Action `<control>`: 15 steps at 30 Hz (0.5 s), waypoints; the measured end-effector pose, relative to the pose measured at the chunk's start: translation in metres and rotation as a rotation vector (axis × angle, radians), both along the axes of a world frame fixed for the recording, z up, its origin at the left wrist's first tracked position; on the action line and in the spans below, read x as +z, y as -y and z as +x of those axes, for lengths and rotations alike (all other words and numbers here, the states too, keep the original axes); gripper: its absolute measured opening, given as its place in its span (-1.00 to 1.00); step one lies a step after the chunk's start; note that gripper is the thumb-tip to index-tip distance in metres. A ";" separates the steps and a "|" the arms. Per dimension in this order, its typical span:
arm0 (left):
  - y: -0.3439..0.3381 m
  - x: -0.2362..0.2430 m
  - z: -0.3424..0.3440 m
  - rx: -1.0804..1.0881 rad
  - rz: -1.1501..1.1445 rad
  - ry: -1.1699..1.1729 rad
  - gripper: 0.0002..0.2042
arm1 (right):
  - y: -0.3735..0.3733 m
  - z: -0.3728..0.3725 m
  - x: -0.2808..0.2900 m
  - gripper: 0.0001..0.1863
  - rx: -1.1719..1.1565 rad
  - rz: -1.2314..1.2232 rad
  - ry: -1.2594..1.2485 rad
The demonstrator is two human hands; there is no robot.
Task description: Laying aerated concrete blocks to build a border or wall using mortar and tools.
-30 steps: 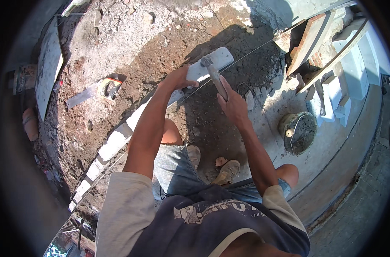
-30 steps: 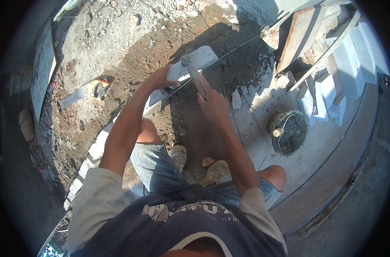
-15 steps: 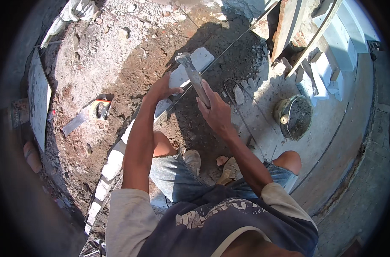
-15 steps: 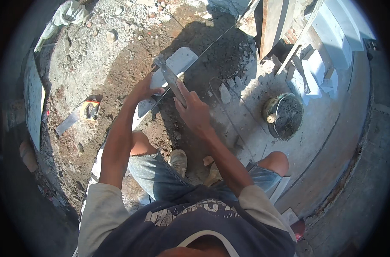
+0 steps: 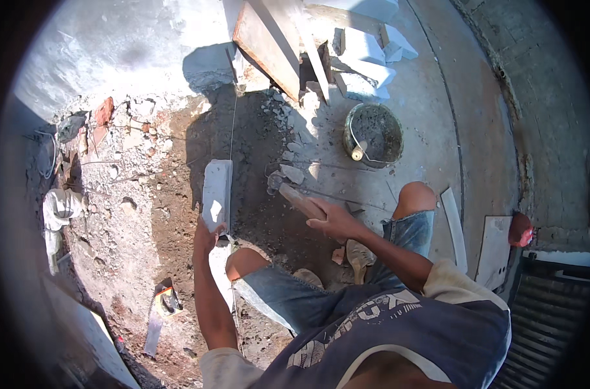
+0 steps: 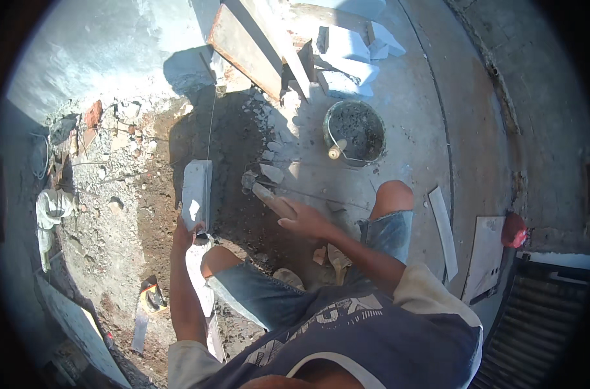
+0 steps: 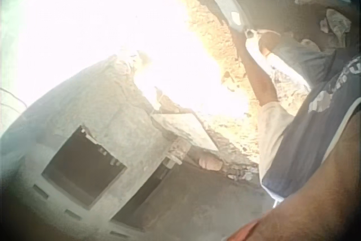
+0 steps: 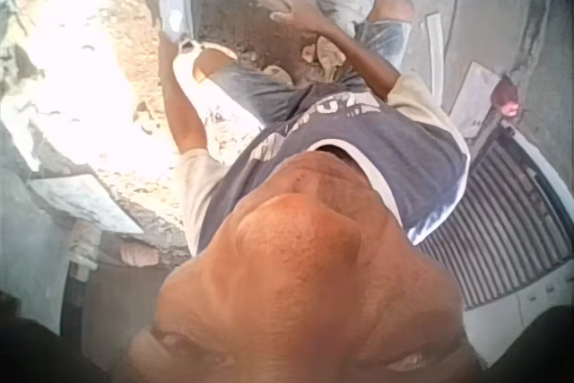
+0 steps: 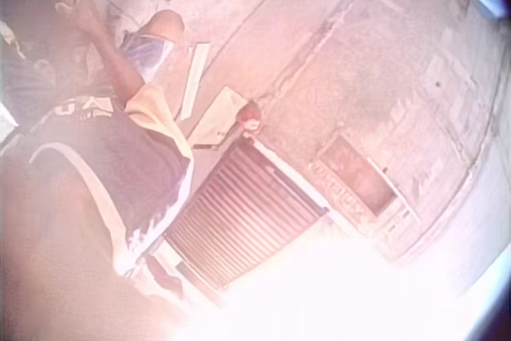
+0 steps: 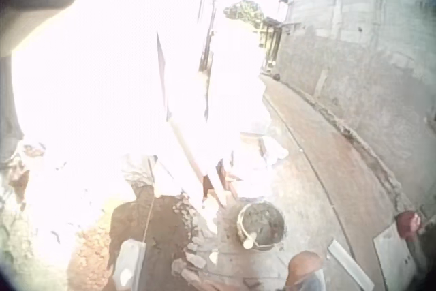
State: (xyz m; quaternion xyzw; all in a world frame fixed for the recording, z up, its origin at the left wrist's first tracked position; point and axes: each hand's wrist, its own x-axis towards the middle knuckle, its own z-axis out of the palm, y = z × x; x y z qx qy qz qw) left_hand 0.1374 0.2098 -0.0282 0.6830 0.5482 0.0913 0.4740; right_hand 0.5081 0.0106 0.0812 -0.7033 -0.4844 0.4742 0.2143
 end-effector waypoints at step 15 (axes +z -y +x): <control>0.023 0.035 0.036 0.011 0.394 -0.454 -0.04 | 0.074 0.131 0.064 -0.49 0.349 -0.481 0.550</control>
